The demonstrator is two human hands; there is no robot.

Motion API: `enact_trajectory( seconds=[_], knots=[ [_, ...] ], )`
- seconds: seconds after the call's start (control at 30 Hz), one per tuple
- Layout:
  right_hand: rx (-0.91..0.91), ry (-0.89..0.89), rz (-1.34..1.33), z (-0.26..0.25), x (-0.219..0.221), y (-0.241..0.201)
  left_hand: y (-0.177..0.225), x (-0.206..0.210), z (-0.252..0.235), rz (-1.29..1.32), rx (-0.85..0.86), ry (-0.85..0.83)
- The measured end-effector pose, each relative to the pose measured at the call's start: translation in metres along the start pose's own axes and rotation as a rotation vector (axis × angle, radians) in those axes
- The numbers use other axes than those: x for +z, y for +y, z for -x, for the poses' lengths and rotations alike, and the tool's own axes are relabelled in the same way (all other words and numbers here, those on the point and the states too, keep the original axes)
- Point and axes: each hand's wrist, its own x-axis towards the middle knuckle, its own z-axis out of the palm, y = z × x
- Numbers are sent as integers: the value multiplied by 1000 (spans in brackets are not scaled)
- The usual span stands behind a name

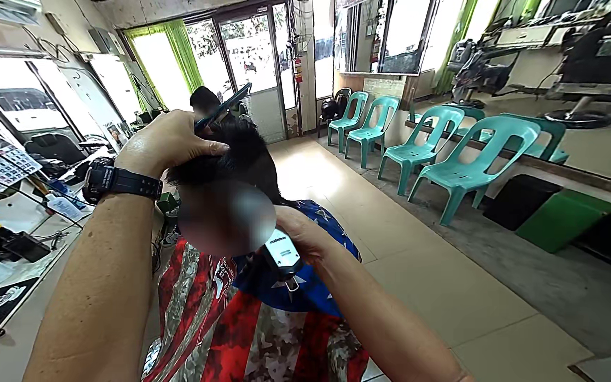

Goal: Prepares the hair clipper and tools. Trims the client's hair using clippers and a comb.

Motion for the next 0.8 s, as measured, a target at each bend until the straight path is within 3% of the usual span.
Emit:
enact_trajectory(
  seconds=[0.13, 0.33, 0.6, 0.8],
  knots=[
    [-142, 93, -176, 12, -23, 2, 1, -1, 2, -11, -7, 4],
    [34, 13, -352, 20, -45, 22, 1, 0, 1, -16, -7, 5],
    [155, -12, -379, 9, -36, 18, 4, 0, 0, 9, -36, -3],
    [114, -30, -371, 4, -47, 14, 8, 0, 3, 27, -63, -14]
  ],
)
